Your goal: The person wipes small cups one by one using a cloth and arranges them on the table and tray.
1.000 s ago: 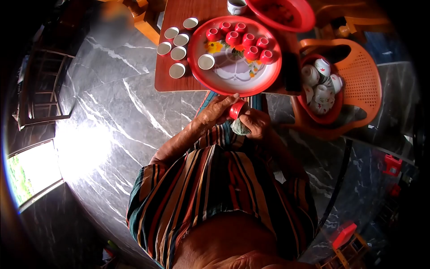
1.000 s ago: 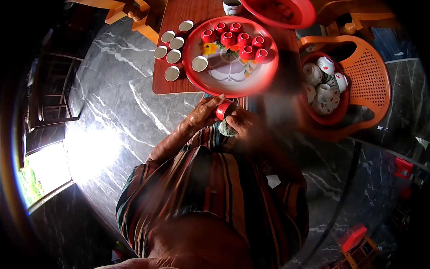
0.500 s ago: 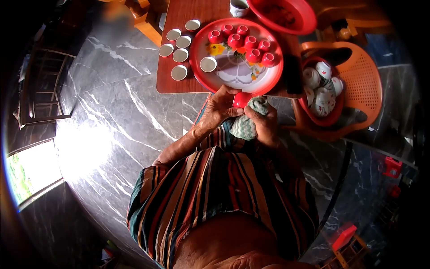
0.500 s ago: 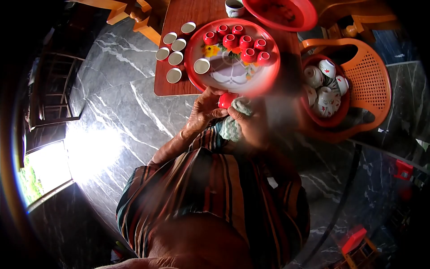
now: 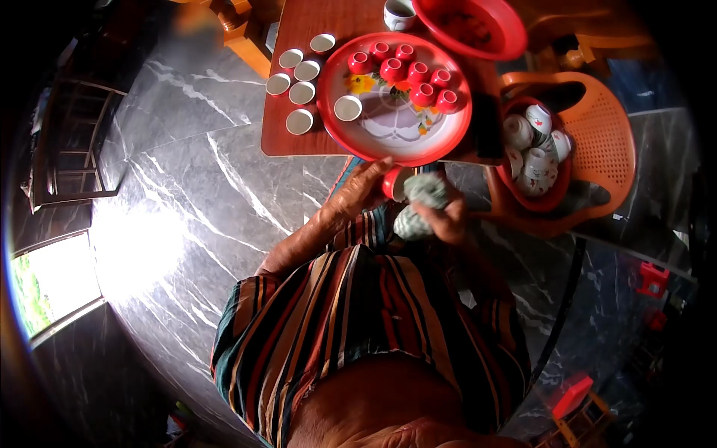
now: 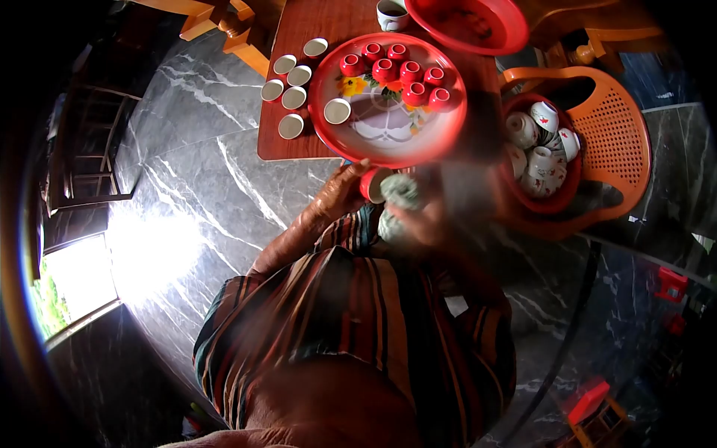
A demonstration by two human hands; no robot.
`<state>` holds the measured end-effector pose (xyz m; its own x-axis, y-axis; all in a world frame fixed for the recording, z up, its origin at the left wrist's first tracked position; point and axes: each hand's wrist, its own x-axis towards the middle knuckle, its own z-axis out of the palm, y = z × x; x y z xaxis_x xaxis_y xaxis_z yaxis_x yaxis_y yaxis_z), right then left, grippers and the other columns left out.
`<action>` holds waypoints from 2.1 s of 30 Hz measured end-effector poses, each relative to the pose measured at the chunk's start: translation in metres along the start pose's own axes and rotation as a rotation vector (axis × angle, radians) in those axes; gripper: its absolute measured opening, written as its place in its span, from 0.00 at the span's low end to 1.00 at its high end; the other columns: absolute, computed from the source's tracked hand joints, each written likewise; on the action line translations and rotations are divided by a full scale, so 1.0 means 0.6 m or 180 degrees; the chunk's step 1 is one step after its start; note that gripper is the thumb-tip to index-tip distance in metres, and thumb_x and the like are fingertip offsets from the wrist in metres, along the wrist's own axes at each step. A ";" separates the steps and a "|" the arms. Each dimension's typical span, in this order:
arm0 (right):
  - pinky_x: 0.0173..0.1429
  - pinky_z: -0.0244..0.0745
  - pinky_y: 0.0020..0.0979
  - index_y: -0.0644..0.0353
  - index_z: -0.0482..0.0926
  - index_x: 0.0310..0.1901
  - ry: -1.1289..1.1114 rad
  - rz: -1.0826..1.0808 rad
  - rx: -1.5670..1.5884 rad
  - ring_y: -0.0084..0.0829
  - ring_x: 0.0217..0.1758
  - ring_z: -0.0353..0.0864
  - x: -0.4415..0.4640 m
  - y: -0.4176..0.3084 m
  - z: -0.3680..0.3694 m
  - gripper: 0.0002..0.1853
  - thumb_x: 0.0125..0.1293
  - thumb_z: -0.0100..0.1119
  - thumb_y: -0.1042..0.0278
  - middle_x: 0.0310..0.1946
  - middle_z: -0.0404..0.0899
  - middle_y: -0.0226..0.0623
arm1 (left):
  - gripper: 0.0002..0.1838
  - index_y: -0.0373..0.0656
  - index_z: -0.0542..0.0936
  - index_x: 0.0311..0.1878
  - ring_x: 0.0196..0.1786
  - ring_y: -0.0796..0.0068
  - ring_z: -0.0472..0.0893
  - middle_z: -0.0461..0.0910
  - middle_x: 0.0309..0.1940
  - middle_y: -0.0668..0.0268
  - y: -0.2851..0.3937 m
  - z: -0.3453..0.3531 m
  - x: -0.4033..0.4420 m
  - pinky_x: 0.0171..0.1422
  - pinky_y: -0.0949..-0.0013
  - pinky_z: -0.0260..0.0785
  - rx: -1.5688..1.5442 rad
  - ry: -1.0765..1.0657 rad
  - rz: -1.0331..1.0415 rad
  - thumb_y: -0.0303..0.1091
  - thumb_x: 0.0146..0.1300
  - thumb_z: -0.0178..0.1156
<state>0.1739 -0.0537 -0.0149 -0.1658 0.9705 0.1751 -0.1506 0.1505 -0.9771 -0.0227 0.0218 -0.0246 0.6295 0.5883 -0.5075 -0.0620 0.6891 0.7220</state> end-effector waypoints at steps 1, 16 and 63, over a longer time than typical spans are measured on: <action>0.58 0.70 0.31 0.63 0.71 0.52 0.0258 0.0480 -0.0146 0.27 0.52 0.75 0.014 -0.050 0.000 0.21 0.55 0.59 0.81 0.50 0.75 0.39 | 0.27 0.41 0.80 0.48 0.18 0.86 0.68 0.79 0.26 0.71 0.008 0.003 -0.002 0.19 0.79 0.55 -0.0109 0.0090 0.0006 0.59 0.67 0.54; 0.53 0.67 0.42 0.59 0.75 0.49 -0.0516 -0.1306 -0.3001 0.39 0.47 0.76 0.045 -0.031 -0.011 0.23 0.51 0.69 0.66 0.43 0.77 0.38 | 0.24 0.45 0.78 0.43 0.31 0.87 0.70 0.75 0.29 0.75 0.010 0.052 -0.037 0.33 0.78 0.61 -0.0102 -0.0086 -0.0138 0.59 0.65 0.57; 0.31 0.69 0.23 0.50 0.74 0.44 0.0387 0.1944 0.2679 0.20 0.27 0.73 -0.028 0.096 0.004 0.12 0.68 0.56 0.52 0.30 0.74 0.24 | 0.31 0.37 0.71 0.58 0.62 0.46 0.70 0.70 0.57 0.45 -0.001 0.035 -0.026 0.70 0.53 0.61 0.5293 0.0073 0.3608 0.34 0.50 0.68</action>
<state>0.1656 -0.0618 -0.0738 -0.3499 0.8568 -0.3788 -0.7118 -0.5061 -0.4871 -0.0163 0.0031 -0.0075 0.8184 0.4053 0.4074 0.3000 -0.9060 0.2986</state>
